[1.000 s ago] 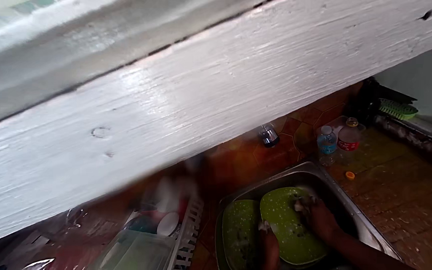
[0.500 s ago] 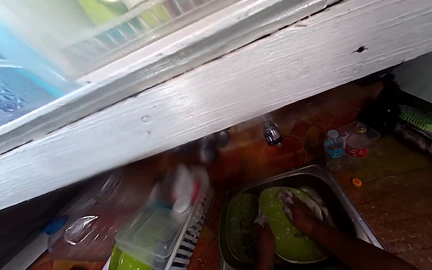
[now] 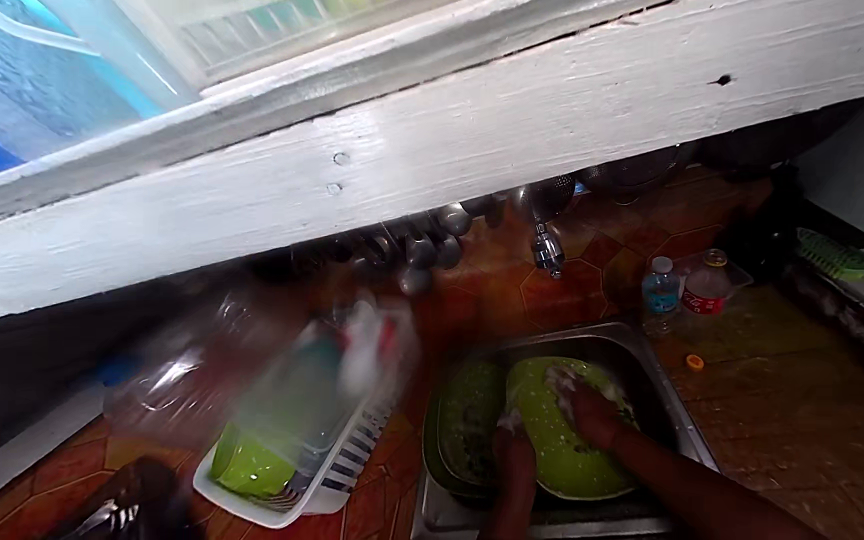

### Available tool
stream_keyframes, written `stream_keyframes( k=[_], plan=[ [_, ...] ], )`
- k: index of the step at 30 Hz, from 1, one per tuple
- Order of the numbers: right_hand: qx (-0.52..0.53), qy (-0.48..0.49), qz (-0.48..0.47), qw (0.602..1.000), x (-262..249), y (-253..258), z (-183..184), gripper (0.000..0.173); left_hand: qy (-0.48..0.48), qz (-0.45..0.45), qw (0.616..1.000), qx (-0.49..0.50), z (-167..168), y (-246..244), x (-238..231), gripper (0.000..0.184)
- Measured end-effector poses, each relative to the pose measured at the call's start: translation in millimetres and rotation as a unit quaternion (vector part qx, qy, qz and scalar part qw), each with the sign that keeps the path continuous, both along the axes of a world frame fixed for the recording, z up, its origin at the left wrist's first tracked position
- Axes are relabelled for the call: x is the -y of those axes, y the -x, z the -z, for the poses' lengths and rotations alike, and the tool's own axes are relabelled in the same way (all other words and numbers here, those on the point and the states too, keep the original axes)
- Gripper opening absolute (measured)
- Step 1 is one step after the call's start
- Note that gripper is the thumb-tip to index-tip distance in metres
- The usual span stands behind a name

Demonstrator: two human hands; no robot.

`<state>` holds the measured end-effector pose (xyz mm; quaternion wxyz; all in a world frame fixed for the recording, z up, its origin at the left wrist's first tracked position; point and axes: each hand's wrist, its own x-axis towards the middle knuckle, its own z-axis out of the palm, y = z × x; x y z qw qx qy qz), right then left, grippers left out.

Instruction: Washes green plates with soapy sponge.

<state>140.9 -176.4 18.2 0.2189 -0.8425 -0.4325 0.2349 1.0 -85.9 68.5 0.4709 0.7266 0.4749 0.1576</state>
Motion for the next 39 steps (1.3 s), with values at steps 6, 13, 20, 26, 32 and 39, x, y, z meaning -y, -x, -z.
stream_keyframes(
  k=[6,13,20,26,32,39],
  plan=[
    [-0.061,-0.016,-0.14,0.988,24.8,44.5,-12.3,0.052,0.031,-0.035,0.998,-0.039,17.7,-5.7,-14.5,0.045],
    [-0.002,-0.04,-0.086,0.995,-21.1,-1.8,-6.9,0.048,0.02,-0.018,1.0,0.0,12.5,-7.8,5.0,0.042],
    [-0.029,0.041,-0.053,0.997,17.3,4.8,13.7,0.051,0.023,-0.089,0.996,0.013,14.7,3.6,-15.5,0.042],
    [-0.062,-0.065,-0.173,0.981,5.0,44.1,-19.6,0.048,0.046,-0.061,0.996,0.045,24.1,-11.9,-1.9,0.04],
    [-0.002,-0.062,-0.101,0.993,-30.9,-4.4,-0.4,0.051,0.023,0.012,1.0,-0.006,5.4,-5.0,4.2,0.041],
    [0.01,0.031,-0.086,0.996,-0.2,-43.4,32.0,0.053,0.068,-0.063,0.995,0.026,7.6,6.4,-10.0,0.041]
  ],
)
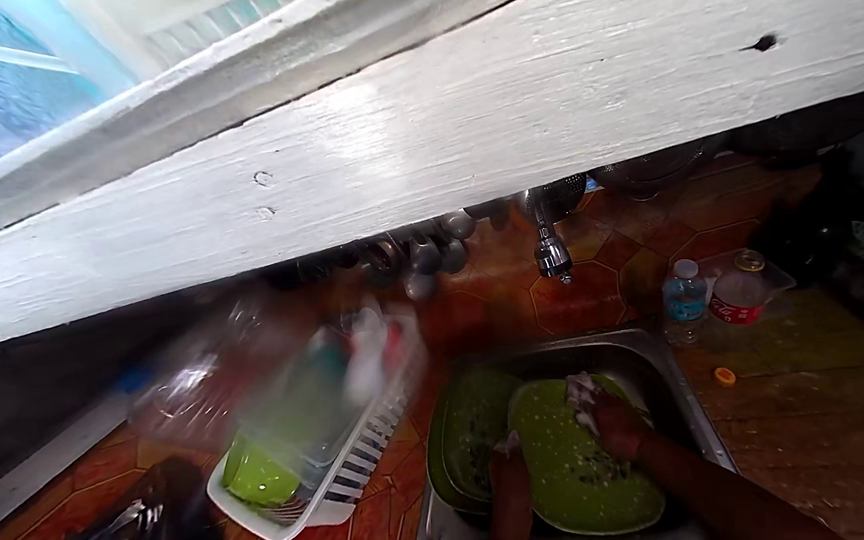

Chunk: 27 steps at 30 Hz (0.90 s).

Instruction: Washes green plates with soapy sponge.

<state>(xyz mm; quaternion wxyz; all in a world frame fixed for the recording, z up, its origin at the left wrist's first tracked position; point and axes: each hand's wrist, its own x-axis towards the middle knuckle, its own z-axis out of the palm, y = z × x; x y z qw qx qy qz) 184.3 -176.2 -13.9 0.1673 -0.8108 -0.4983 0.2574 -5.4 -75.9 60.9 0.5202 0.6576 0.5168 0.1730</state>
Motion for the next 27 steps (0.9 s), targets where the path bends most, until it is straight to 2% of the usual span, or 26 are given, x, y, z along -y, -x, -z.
stream_keyframes(
  k=[4,7,9,10,13,16,18,20,23,25,27],
  plan=[
    [-0.03,0.034,-0.03,0.999,24.3,18.6,-2.6,0.069,-0.033,-0.023,0.999,-0.015,7.5,-2.6,-15.0,0.042],
    [-0.109,-0.011,-0.066,0.992,36.5,50.4,-18.0,0.076,-0.056,-0.05,0.997,-0.022,9.8,-10.5,-21.1,0.044],
    [-0.122,-0.033,-0.12,0.985,33.8,65.1,-28.1,0.082,-0.047,-0.045,0.997,-0.029,9.0,-18.2,-15.6,0.045],
    [-0.115,-0.038,-0.145,0.982,30.0,70.9,-33.7,0.079,-0.034,-0.036,0.998,-0.036,9.4,-21.3,-10.1,0.046],
    [-0.108,-0.051,-0.174,0.977,20.1,79.4,-57.7,0.058,0.014,-0.009,0.999,-0.034,12.6,-27.5,5.3,0.048],
    [-0.11,-0.042,-0.178,0.977,19.9,71.6,-84.5,0.053,0.094,0.015,0.995,-0.015,3.3,-22.4,5.3,0.055],
    [-0.12,-0.034,-0.167,0.978,23.7,59.5,-107.1,0.05,0.128,0.064,0.99,-0.002,-0.6,-15.0,0.8,0.059],
    [-0.128,-0.026,-0.166,0.977,26.6,46.3,-127.8,0.045,0.069,0.195,0.978,-0.026,-0.3,-0.8,-7.6,0.061],
    [-0.109,-0.016,-0.194,0.975,26.7,30.2,-148.0,0.036,-0.039,0.374,0.922,-0.089,-23.6,11.4,-5.5,0.054],
    [-0.085,-0.011,-0.198,0.977,24.3,23.0,-156.7,0.033,-0.064,0.417,0.901,-0.097,-28.0,8.9,-4.0,0.045],
    [-0.068,-0.044,-0.176,0.981,24.1,17.3,-163.3,0.03,-0.047,0.419,0.901,-0.098,-23.4,5.6,-5.3,0.045]
  ],
)
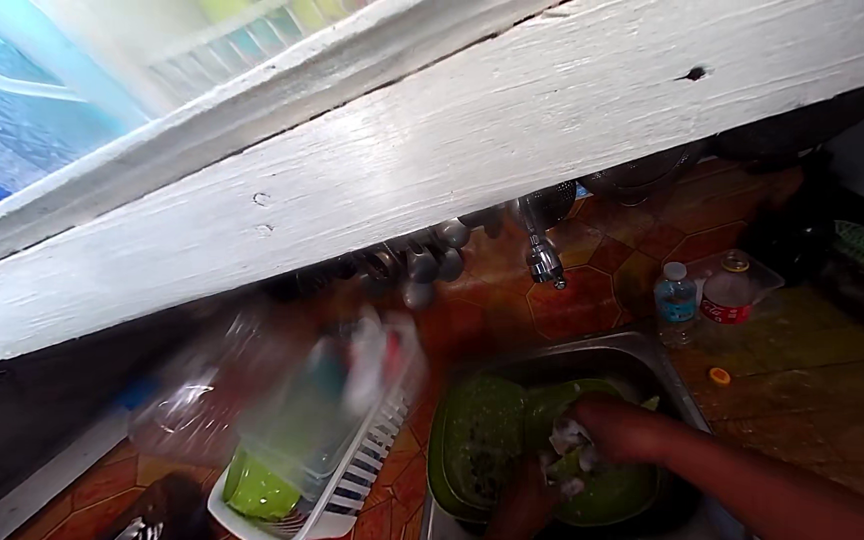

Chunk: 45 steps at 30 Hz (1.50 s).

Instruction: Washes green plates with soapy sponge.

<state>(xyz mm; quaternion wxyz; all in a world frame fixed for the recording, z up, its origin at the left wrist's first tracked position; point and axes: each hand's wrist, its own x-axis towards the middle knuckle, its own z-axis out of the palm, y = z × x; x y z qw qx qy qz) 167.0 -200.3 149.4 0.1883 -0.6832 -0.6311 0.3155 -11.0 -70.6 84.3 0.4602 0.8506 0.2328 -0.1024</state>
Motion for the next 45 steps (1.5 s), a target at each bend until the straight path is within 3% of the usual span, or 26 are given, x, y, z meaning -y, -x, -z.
stream_keyframes(
  k=[2,4,6,9,11,13,15,17,19,21,23,25,28,30,32,33,35,37,38,40,43,45],
  plan=[
    [-0.027,-0.103,0.066,0.992,5.4,-4.8,-1.3,0.031,0.036,-0.026,0.999,0.004,-0.8,0.8,1.0,0.039],
    [-0.077,-0.247,0.16,0.953,10.7,-1.0,7.0,0.032,0.071,-0.072,0.994,0.036,-6.8,2.3,6.2,0.036],
    [-0.092,-0.343,0.197,0.914,10.7,18.0,20.7,0.035,0.105,-0.133,0.983,0.072,-13.4,2.8,12.2,0.038],
    [0.013,-0.393,0.117,0.912,-0.4,48.8,57.9,0.03,0.105,-0.148,0.974,0.132,-10.9,5.4,14.9,0.049],
    [0.103,-0.438,0.132,0.883,-12.4,50.0,75.2,0.03,0.12,-0.154,0.969,0.152,-8.6,5.1,17.3,0.047],
    [0.108,-0.443,0.234,0.859,-22.1,31.0,77.6,0.037,0.163,-0.178,0.956,0.165,-11.4,3.4,19.8,0.038],
    [-0.03,-0.361,0.362,0.859,-24.0,0.0,61.8,0.042,0.188,-0.197,0.946,0.178,-15.1,6.5,21.7,0.034],
    [-0.164,-0.299,0.428,0.837,-27.2,-25.0,53.9,0.044,0.193,-0.195,0.942,0.196,-13.3,12.4,21.3,0.034],
    [-0.12,-0.301,0.415,0.85,-25.3,-20.0,51.6,0.045,0.187,-0.172,0.951,0.177,-13.6,17.6,15.8,0.033],
    [0.05,-0.366,0.333,0.867,-25.9,6.1,47.6,0.039,0.174,-0.123,0.967,0.138,-18.9,15.4,7.4,0.033],
    [0.199,-0.464,0.218,0.835,-34.0,35.1,54.7,0.029,0.15,-0.087,0.976,0.131,-21.4,9.7,7.7,0.038],
    [0.244,-0.528,0.155,0.799,-42.3,46.6,61.0,0.023,0.131,-0.086,0.97,0.187,-14.2,6.9,9.4,0.045],
    [0.14,-0.512,0.188,0.827,-44.2,26.8,65.6,0.033,0.146,-0.124,0.964,0.183,-11.4,7.0,11.6,0.043],
    [-0.051,-0.413,0.308,0.855,-38.8,5.2,59.9,0.041,0.165,-0.147,0.959,0.178,-9.9,12.0,13.9,0.037],
    [-0.23,-0.331,0.428,0.809,-37.3,-22.9,54.0,0.044,0.18,-0.161,0.952,0.189,-10.9,18.6,17.1,0.037],
    [-0.254,-0.308,0.456,0.796,-36.7,-30.8,53.6,0.043,0.183,-0.161,0.951,0.192,-12.0,20.7,17.3,0.037],
    [-0.18,-0.268,0.435,0.841,-31.0,-25.1,46.7,0.045,0.18,-0.149,0.957,0.17,-15.6,20.7,13.4,0.036],
    [0.009,-0.307,0.344,0.887,-29.2,4.5,42.7,0.041,0.165,-0.129,0.969,0.129,-20.2,15.2,8.7,0.04],
    [0.109,-0.36,0.283,0.882,-31.9,21.0,47.2,0.036,0.148,-0.114,0.974,0.125,-21.7,11.1,7.9,0.042],
    [0.206,-0.454,0.187,0.846,-35.4,42.5,55.6,0.029,0.121,-0.094,0.977,0.148,-16.9,7.0,8.8,0.048],
    [0.177,-0.496,0.156,0.836,-39.5,30.1,65.9,0.033,0.111,-0.116,0.974,0.158,-10.3,7.2,11.2,0.048],
    [0.067,-0.442,0.248,0.86,-38.8,9.9,68.4,0.036,0.117,-0.134,0.974,0.142,-12.7,10.3,13.5,0.042]
  ],
)
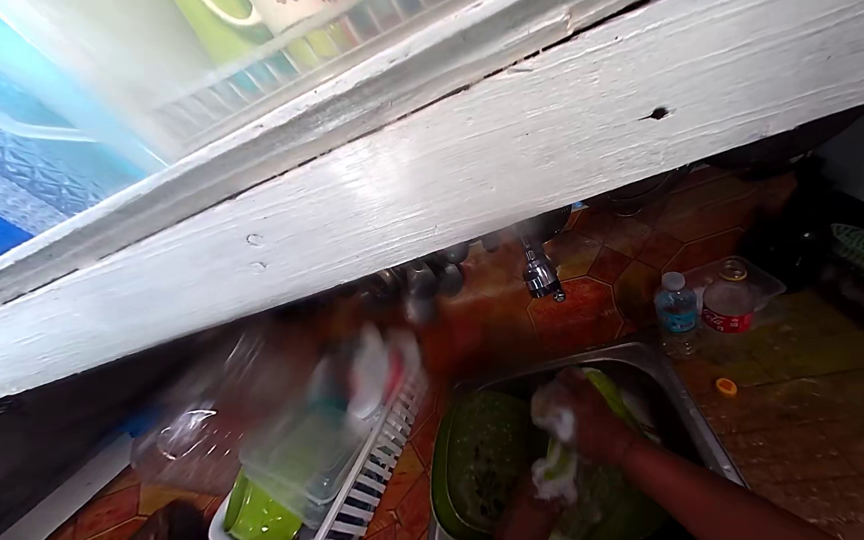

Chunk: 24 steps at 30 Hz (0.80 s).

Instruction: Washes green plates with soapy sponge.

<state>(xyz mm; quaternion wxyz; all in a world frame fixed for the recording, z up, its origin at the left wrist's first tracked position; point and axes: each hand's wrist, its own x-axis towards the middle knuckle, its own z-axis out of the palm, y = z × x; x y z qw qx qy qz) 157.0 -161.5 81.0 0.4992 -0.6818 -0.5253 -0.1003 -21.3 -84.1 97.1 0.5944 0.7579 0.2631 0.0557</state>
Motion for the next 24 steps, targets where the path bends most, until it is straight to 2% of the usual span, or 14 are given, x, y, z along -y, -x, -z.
stream_keyframes(
  k=[1,2,3,4,6,8,10,12,13,15,17,19,21,24],
  plan=[
    [-0.13,0.012,0.018,0.991,1.4,-12.7,-4.6,0.04,0.011,-0.005,1.0,0.006,-1.1,2.7,0.8,0.039],
    [-0.255,0.005,0.039,0.966,1.4,-26.3,-10.0,0.043,0.026,-0.011,0.999,0.021,-1.3,5.9,1.2,0.037],
    [-0.346,-0.01,0.059,0.936,0.9,-38.1,-14.0,0.043,0.042,-0.019,0.998,0.038,-0.7,8.4,1.2,0.037],
    [-0.387,-0.014,0.073,0.919,1.0,-44.2,-16.7,0.042,0.052,-0.023,0.997,0.046,-0.5,10.2,1.2,0.036],
    [-0.342,0.036,0.07,0.936,5.6,-37.7,-26.6,0.043,0.048,-0.013,0.998,0.024,-2.9,9.1,-0.6,0.037],
    [-0.159,0.096,0.032,0.982,6.4,-9.8,-30.9,0.041,0.03,0.007,0.999,-0.013,-6.9,1.8,-2.0,0.04],
    [0.066,0.06,-0.007,0.996,3.1,24.0,-21.0,0.033,0.022,0.008,1.0,0.016,-3.4,-3.0,-2.7,0.045],
    [0.172,-0.007,-0.015,0.985,-2.4,31.3,-11.0,0.031,0.033,0.002,0.997,0.069,3.4,-4.0,-2.9,0.051],
    [0.168,-0.019,-0.02,0.985,-4.0,26.4,-8.9,0.032,0.039,-0.008,0.997,0.072,3.4,-3.7,-2.4,0.051],
    [0.069,0.0,-0.007,0.998,-3.1,9.9,-6.0,0.035,0.032,-0.037,0.998,0.034,1.7,1.0,-0.4,0.047],
    [-0.147,0.012,0.039,0.988,-1.3,-18.0,-8.7,0.039,0.033,-0.054,0.998,0.015,1.2,6.7,0.7,0.044],
    [-0.339,-0.003,0.083,0.937,-3.4,-43.6,-11.2,0.042,0.044,-0.064,0.997,0.027,2.5,12.4,1.5,0.041],
    [-0.355,0.015,0.087,0.931,-0.9,-44.5,-17.6,0.042,0.058,-0.057,0.996,0.027,-1.0,14.0,1.2,0.04],
    [-0.176,0.09,0.047,0.979,4.1,-10.3,-33.3,0.043,0.065,-0.005,0.998,-0.011,-1.1,5.6,-4.3,0.039]
  ],
)
